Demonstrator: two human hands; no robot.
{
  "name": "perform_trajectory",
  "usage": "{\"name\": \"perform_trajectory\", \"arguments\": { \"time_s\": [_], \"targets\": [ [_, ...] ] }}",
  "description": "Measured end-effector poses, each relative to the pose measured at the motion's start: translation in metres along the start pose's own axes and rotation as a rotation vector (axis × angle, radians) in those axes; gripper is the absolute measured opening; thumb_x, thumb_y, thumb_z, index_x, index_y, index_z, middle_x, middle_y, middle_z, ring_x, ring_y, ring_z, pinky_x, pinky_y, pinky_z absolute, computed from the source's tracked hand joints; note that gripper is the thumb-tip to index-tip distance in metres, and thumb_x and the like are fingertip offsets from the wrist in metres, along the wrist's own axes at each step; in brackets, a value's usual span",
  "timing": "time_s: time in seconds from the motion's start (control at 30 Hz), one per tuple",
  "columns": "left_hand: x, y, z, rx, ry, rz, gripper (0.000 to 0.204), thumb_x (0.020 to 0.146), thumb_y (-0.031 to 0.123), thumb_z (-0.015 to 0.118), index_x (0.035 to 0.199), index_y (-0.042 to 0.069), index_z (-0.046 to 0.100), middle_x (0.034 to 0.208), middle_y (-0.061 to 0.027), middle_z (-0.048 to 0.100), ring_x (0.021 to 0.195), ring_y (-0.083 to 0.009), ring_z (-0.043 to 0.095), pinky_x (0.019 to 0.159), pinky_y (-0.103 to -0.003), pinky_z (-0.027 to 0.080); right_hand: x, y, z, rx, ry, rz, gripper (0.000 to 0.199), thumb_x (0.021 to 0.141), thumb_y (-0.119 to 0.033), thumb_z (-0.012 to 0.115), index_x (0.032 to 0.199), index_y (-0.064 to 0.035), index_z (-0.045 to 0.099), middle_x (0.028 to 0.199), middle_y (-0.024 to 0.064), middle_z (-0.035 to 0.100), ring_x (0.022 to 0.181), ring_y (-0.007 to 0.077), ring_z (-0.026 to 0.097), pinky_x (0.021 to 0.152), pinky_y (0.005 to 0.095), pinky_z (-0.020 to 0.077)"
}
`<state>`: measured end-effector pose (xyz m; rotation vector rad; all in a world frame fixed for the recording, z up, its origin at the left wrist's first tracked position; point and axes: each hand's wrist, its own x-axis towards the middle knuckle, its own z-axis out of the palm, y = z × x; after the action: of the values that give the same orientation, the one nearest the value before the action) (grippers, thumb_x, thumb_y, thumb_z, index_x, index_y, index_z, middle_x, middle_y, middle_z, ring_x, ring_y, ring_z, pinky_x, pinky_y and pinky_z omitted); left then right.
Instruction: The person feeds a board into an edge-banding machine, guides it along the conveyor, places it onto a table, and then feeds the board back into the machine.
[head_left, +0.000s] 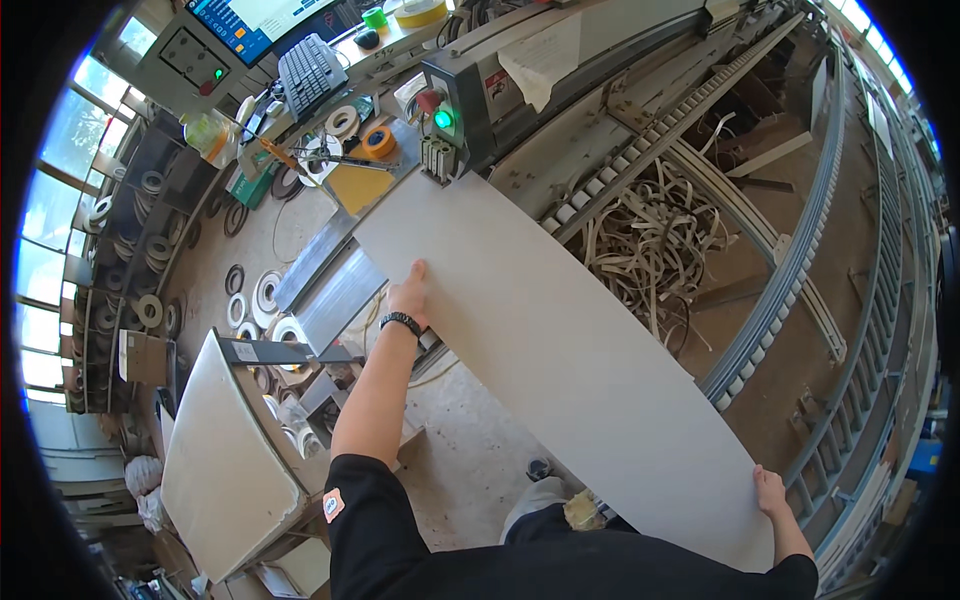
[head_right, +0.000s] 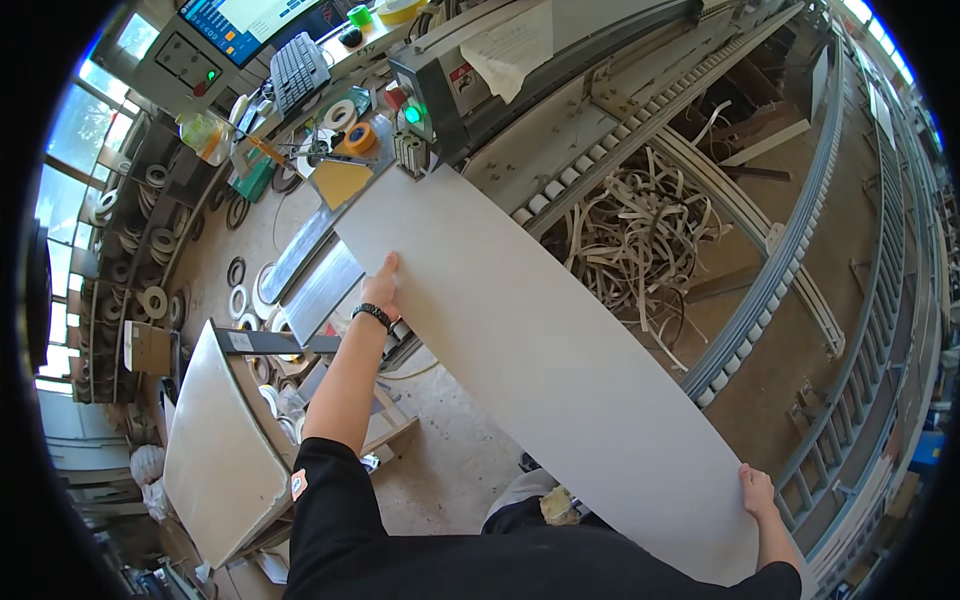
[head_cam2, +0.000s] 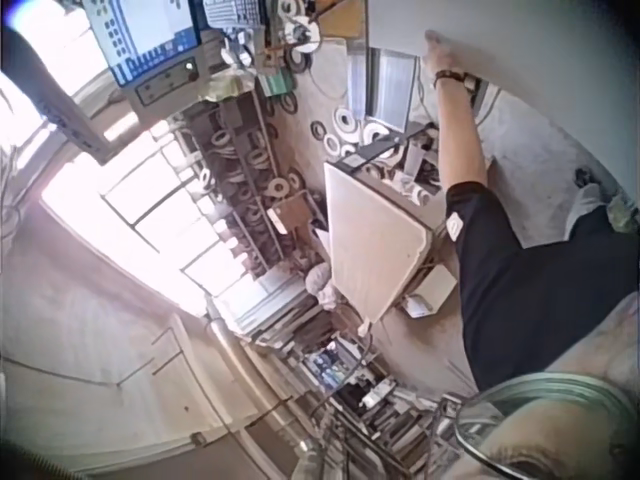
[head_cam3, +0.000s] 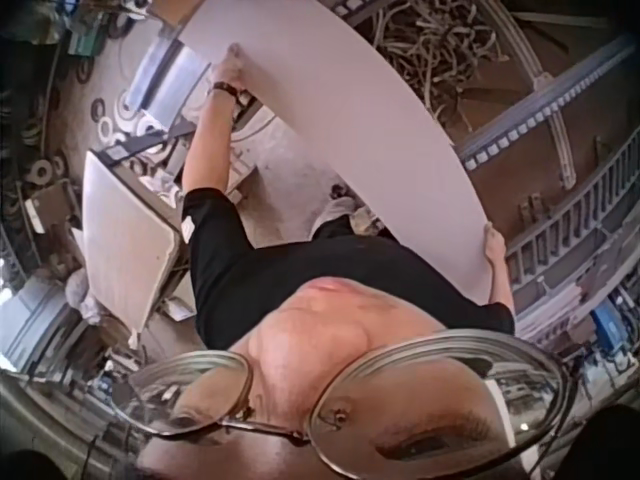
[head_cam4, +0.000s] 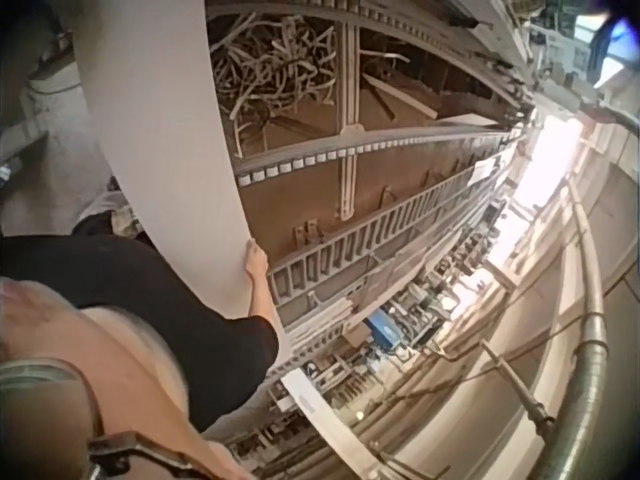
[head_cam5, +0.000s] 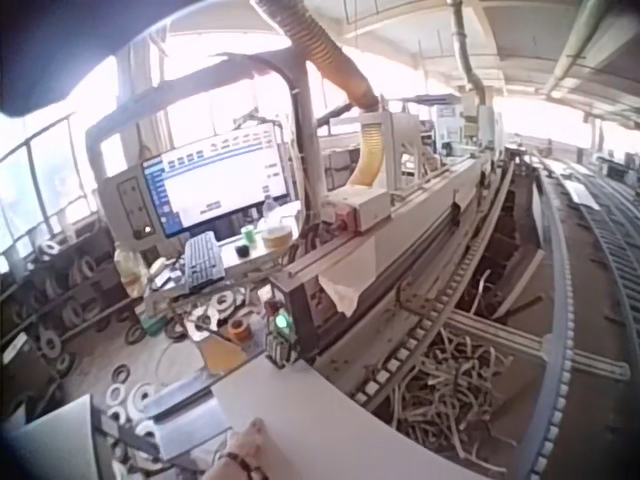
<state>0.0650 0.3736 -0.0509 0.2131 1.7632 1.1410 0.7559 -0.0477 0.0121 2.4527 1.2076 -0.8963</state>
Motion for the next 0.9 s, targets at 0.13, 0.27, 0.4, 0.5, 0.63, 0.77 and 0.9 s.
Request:
{"name": "perform_trajectory", "arguments": {
  "time_s": [0.13,0.27,0.4,0.5,0.63,0.77,0.9],
  "targets": [
    [-0.008,0.008,0.012,0.051,0.029,-0.006,0.056,0.093,0.031,0.073,0.126,-0.011,0.054,0.113,-0.0226,0.066,0.089,-0.0307,0.071,0.074,-0.039,0.063,0.012,0.003,-0.006,-0.014,-0.036,0.014,0.071,0.102,-0.057,0.033,0.088,0.005,0.065,0.083,0.0215,0.069,0.074,0.0411,0.061,0.072,0.048,0.048],
    [-0.012,0.013,0.026,0.038,-0.011,-0.061,0.058,0.093,0.032,0.073,0.127,-0.01,0.054,0.114,-0.024,0.066,0.09,-0.0316,0.071,0.074,-0.04,0.063,0.021,0.013,-0.008,0.036,0.002,-0.006,0.073,0.103,-0.057,0.033,0.087,0.007,0.063,0.08,0.0214,0.067,0.071,0.0392,0.06,0.07,0.0474,0.0475],
    [0.013,0.005,0.027,0.029,-0.027,-0.035,0.058,0.093,0.033,0.073,0.127,-0.011,0.054,0.115,-0.0241,0.065,0.09,-0.0318,0.071,0.074,-0.04,0.063,0.031,0.003,-0.023,0.026,-0.042,-0.003,0.073,0.103,-0.057,0.033,0.087,0.0081,0.062,0.079,0.0217,0.067,0.07,0.0387,0.06,0.07,0.0473,0.0475],
    [0.018,0.004,0.036,0.035,-0.019,-0.027,0.059,0.092,0.034,0.073,0.125,-0.011,0.055,0.113,-0.0235,0.066,0.088,-0.0312,0.071,0.073,-0.039,0.062,0.039,0.006,-0.027,0.033,-0.038,-0.008,0.073,0.103,-0.057,0.033,0.087,0.0083,0.062,0.079,0.0214,0.067,0.07,0.0381,0.059,0.07,0.0471,0.0473],
    [0.012,0.007,0.054,0.061,0.018,-0.009,0.062,0.088,0.039,0.076,0.118,-0.013,0.058,0.108,-0.0214,0.068,0.084,-0.0293,0.071,0.068,-0.036,0.061,0.051,0.013,-0.031,0.079,0.024,-0.039,0.073,0.103,-0.057,0.033,0.084,0.0078,0.061,0.076,0.0201,0.065,0.068,0.0367,0.058,0.069,0.0464,0.0469],
    [0.012,0.01,0.07,0.049,0.029,0.003,0.062,0.088,0.039,0.076,0.118,-0.013,0.059,0.109,-0.0218,0.067,0.086,-0.0299,0.07,0.07,-0.036,0.061,0.062,0.012,-0.045,0.06,-0.025,-0.009,0.073,0.104,-0.057,0.032,0.083,0.0068,0.06,0.075,0.0193,0.064,0.068,0.0356,0.056,0.069,0.0461,0.0463],
    [0.026,0.009,0.1,0.068,0.008,-0.011,0.063,0.088,0.04,0.076,0.12,-0.012,0.058,0.112,-0.0224,0.066,0.091,-0.0299,0.069,0.072,-0.038,0.06,0.086,0.028,-0.058,0.061,0.023,-0.017,0.073,0.104,-0.058,0.031,0.082,0.0054,0.06,0.075,0.0187,0.063,0.067,0.0356,0.055,0.069,0.0458,0.0458]
  ]
}}
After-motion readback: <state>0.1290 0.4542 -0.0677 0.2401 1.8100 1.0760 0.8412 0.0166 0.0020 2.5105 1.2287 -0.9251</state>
